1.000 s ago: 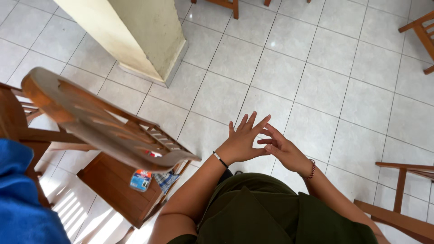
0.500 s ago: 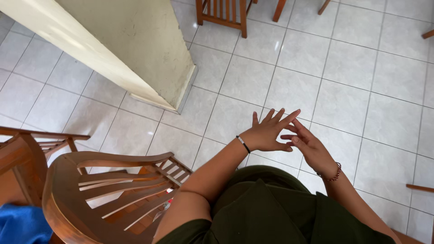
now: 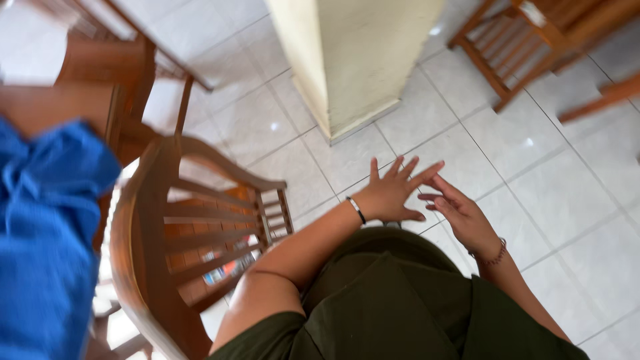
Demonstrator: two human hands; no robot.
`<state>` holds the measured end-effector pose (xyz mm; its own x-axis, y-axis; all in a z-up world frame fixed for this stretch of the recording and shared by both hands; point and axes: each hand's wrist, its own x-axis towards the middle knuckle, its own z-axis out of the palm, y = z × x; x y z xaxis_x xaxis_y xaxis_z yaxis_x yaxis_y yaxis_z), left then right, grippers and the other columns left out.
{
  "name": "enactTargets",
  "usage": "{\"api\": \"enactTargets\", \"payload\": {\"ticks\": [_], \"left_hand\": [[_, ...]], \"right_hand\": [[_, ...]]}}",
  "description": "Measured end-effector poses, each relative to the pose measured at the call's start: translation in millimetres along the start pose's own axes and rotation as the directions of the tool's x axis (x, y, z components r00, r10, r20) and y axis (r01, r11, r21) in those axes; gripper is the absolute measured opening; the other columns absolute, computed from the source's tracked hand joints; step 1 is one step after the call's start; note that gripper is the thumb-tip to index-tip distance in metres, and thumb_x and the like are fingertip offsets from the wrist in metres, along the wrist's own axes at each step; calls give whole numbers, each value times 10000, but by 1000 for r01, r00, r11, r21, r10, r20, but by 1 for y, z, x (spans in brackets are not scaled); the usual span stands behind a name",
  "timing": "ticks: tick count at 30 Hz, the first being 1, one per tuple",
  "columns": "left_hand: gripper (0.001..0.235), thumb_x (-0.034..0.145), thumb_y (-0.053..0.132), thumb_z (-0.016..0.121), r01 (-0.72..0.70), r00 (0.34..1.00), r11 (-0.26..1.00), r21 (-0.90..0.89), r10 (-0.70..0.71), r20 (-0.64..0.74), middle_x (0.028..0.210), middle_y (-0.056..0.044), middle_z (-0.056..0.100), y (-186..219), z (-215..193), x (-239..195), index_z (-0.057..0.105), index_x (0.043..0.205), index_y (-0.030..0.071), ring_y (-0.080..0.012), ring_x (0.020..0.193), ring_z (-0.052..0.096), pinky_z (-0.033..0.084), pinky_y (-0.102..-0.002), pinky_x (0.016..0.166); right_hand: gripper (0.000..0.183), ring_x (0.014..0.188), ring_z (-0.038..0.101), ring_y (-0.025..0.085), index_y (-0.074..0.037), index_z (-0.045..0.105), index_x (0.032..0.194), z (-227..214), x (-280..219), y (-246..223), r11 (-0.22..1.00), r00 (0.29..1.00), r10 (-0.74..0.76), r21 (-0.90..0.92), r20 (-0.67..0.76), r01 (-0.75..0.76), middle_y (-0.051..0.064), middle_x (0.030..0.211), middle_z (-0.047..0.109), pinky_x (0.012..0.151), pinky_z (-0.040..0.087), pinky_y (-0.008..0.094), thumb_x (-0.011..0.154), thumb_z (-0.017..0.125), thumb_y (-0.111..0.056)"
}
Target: The person sprays and wipes a wooden chair and table using a cleaning spray and a cloth. They then spread a blue cloth over the table and place a vase of flowers and a cup and saucer on it.
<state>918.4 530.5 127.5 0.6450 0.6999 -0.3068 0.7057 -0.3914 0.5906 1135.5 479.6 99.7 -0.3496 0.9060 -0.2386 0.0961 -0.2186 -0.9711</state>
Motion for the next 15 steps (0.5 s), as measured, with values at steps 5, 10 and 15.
{"api": "enactTargets", "payload": {"ticks": [5, 10, 15], "left_hand": [[1127, 766, 616, 800, 258, 939, 966, -36, -259, -227, 1695, -211, 94, -16, -27, 1, 31, 1575, 454, -458, 1555, 53, 63, -806, 1109], [1080, 792, 538, 827, 438, 753, 878, -192, -476, -454, 1679, -220, 78, -23, -55, -31, 95, 1579, 431, -461, 1538, 29, 48, -782, 1122], [1006, 801, 425, 838, 394, 520, 875, -282, -466, -716, 1690, -233, 137, -23, -96, -118, 240, 1600, 299, -436, 1559, 171, 210, -643, 1197]], "right_hand": [[629, 1323, 567, 280, -29, 277, 1601, -33, 103, -38, 992, 905, -14, -106, 424, 65, 128, 1593, 434, 1057, 492, 415, 1028, 488, -179], [622, 1349, 559, 266, -32, 292, 1604, -11, 187, -73, 981, 677, -8, -126, 736, 148, 115, 1590, 449, 1085, 479, 406, 1033, 504, -160], [678, 1333, 552, 231, -120, 293, 1606, 57, 258, -93, 959, 430, 48, -162, 902, 233, 83, 1581, 439, 1070, 475, 389, 995, 577, -192]]}}
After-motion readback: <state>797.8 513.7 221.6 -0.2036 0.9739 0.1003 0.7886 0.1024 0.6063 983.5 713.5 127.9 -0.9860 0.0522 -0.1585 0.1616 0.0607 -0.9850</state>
